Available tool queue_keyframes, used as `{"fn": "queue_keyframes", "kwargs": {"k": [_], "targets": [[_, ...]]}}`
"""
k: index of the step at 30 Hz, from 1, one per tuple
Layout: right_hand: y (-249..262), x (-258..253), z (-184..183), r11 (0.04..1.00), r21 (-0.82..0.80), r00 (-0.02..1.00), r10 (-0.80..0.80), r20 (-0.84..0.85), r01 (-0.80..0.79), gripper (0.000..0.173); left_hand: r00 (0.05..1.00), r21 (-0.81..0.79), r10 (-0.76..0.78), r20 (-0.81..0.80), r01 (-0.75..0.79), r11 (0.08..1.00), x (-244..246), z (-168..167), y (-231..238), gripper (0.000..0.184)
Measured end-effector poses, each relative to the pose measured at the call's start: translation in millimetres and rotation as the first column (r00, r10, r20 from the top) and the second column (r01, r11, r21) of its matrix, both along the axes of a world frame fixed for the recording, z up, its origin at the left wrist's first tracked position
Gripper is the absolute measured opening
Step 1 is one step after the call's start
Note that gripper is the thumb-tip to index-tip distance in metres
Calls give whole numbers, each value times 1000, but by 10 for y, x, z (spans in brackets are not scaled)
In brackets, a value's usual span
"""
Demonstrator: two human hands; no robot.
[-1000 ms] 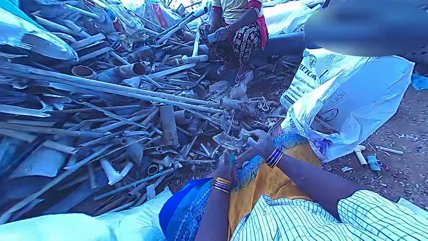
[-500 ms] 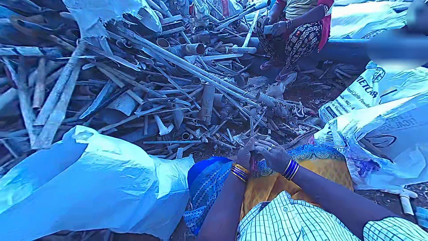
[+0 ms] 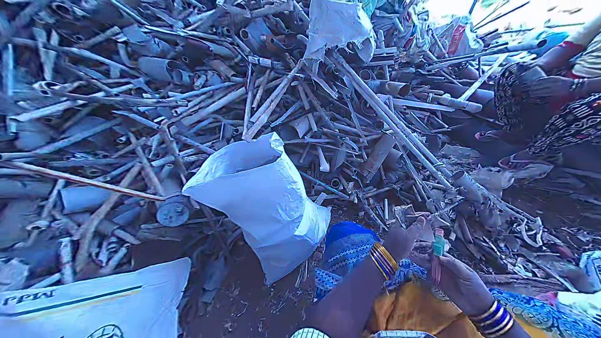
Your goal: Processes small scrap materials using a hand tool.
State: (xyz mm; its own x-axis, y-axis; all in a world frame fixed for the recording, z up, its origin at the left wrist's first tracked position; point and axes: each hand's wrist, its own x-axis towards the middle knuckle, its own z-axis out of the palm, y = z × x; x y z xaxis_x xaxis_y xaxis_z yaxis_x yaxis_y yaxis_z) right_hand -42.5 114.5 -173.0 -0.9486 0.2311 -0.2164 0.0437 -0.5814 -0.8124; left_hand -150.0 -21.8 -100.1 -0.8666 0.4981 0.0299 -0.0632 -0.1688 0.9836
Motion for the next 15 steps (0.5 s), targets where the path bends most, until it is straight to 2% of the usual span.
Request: {"fn": "queue_keyframes", "kwargs": {"k": [1,2,3,4,5,6,7,8,9,10,11,12,13,14,15], "targets": [[46,9,-11,999,-19,999,-31,24,32,23,944,-60,169,-284,-194,979,-176,67,-160,39],[102,36,-31,997,-18,995,-78,64,80,27,750,-27,363,-553,-452,892,-431,118,-335,40],[165,74,-64,991,-7,986,-130,107,132,31,479,72,494,-726,-661,747,-724,227,-568,38],[235,109,-100,983,20,973,-181,140,180,31,218,163,533,-818,-799,578,-1013,406,-864,38],[303,137,-133,973,58,962,-229,151,223,28,35,208,514,-857,-890,407,-1258,640,-1192,39],[368,150,-163,960,96,950,-276,147,264,25,-57,186,466,-883,-954,235,-1447,891,-1510,41],[437,157,-192,947,124,939,-313,140,297,22,-39,75,414,-909,-995,71,-1587,1127,-1800,44],[500,158,-206,935,140,930,-343,131,325,21,111,-143,396,-911,-988,-51,-1678,1338,-2045,49],[552,150,-189,922,158,918,-374,129,354,20,306,-383,410,-859,-916,-120,-1745,1515,-2228,56],[598,139,-159,907,169,903,-409,134,386,20,448,-543,427,-785,-830,-126,-1798,1617,-2351,70],[646,137,-131,893,178,886,-440,146,414,20,524,-622,428,-736,-774,-123,-1807,1646,-2394,89],[680,145,-98,880,183,870,-467,160,438,20,539,-626,407,-738,-772,-114,-1782,1616,-2369,101],[712,108,-57,869,182,856,-488,169,460,21,498,-559,366,-786,-825,-80,-1786,1558,-2309,104],[738,57,-18,861,182,845,-504,181,475,21,432,-460,323,-842,-888,-10,-1795,1472,-2184,100],[754,9,16,858,177,837,-511,196,482,20,382,-366,301,-874,-924,109,-1738,1366,-1952,94]]}}
